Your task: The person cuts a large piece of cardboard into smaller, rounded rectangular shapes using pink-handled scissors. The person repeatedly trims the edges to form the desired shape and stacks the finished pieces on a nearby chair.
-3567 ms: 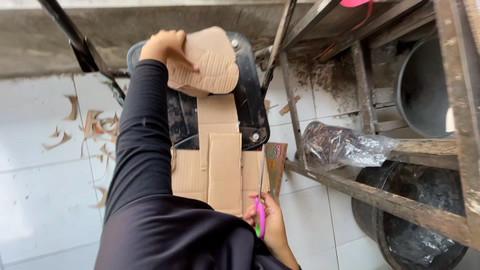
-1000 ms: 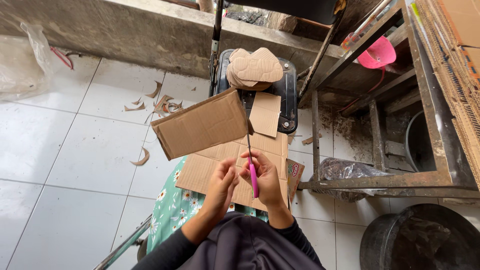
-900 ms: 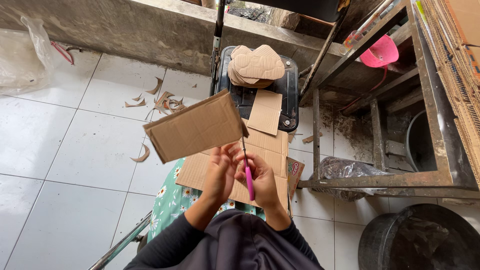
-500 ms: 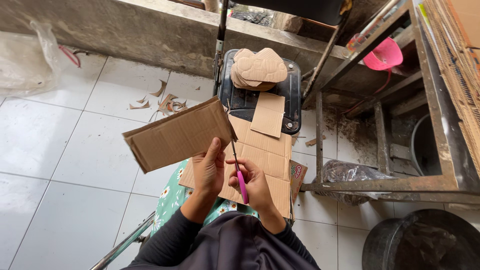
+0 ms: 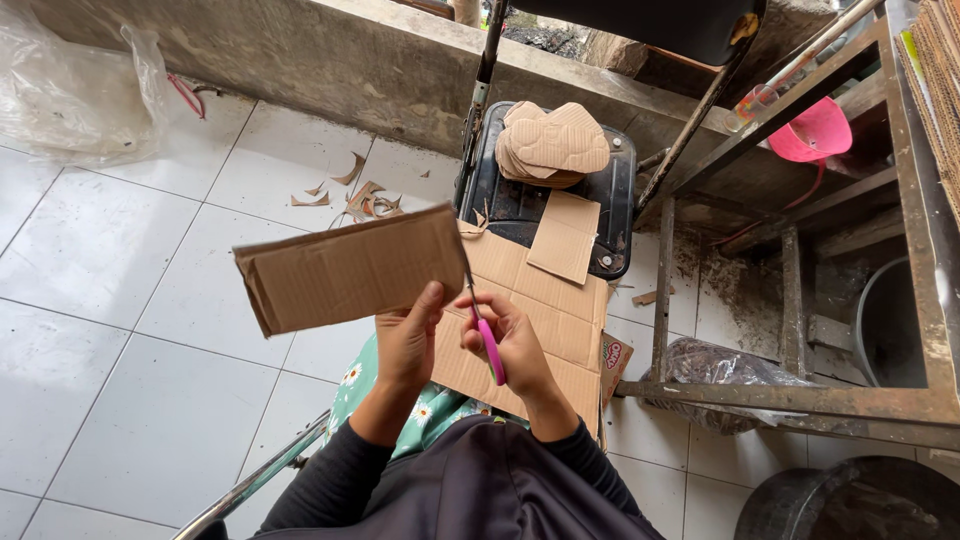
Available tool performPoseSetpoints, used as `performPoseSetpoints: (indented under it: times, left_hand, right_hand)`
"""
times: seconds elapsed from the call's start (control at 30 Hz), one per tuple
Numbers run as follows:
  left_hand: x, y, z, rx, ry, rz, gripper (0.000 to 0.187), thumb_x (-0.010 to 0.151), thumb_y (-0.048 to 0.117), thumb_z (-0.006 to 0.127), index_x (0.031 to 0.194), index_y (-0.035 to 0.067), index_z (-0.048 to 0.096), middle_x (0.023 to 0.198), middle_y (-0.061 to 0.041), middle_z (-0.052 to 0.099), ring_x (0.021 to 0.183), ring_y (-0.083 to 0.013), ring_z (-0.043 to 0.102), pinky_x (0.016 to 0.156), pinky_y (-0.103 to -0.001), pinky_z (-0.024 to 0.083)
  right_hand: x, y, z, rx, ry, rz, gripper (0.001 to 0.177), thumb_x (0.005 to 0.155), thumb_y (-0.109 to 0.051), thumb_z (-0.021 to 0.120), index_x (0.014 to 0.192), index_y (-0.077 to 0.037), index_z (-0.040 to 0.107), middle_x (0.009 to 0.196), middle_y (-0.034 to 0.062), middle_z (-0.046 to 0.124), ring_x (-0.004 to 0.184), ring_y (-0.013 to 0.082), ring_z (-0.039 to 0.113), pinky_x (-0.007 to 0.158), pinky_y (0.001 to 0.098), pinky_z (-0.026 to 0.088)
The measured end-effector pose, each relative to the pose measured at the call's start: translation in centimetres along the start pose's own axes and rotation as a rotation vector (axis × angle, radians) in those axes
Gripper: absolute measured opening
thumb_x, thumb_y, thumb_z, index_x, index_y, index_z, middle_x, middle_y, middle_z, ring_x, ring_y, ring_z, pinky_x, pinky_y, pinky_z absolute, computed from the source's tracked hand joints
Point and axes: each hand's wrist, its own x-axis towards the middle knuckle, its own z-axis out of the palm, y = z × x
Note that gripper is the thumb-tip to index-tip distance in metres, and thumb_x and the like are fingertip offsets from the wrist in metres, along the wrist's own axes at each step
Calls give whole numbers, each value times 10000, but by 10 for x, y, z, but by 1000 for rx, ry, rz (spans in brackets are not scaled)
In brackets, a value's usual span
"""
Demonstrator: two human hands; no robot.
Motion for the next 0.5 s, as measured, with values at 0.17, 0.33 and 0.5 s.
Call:
performPoseSetpoints:
  times: [0.17, 0.33, 0.5]
  left_hand:
    - [2, 3, -11, 104, -34, 7, 80, 944, 115, 777, 946, 85, 703, 841, 35, 641, 718, -73, 491, 653, -256, 400]
    - [11, 16, -22, 187, -45, 29, 98, 909, 109, 794, 952, 86, 709, 855, 35, 670, 741, -68, 530, 652, -254, 413]
    - [23, 50, -34, 400, -168, -71, 194, 880, 83, 801, 1053, 17, 741, 950, -61, 760, 857, -132, 691, 726, -275, 520]
  right_hand:
    - [12, -1, -8, 35, -53, -25, 515, 860, -281, 835, 1270, -68, 606, 872, -25, 640, 757, 27, 563, 657, 161, 451]
    - [19, 4, -7, -32, -5, 70, 536, 863, -252, 872, 1276, -2, 640, 821, -15, 600, 703, 41, 513, 608, 174, 398]
    - [23, -14, -30, -49, -155, 72, 542, 849, -204, 865, 1304, -73, 602, 862, -42, 633, 778, 26, 578, 675, 170, 454]
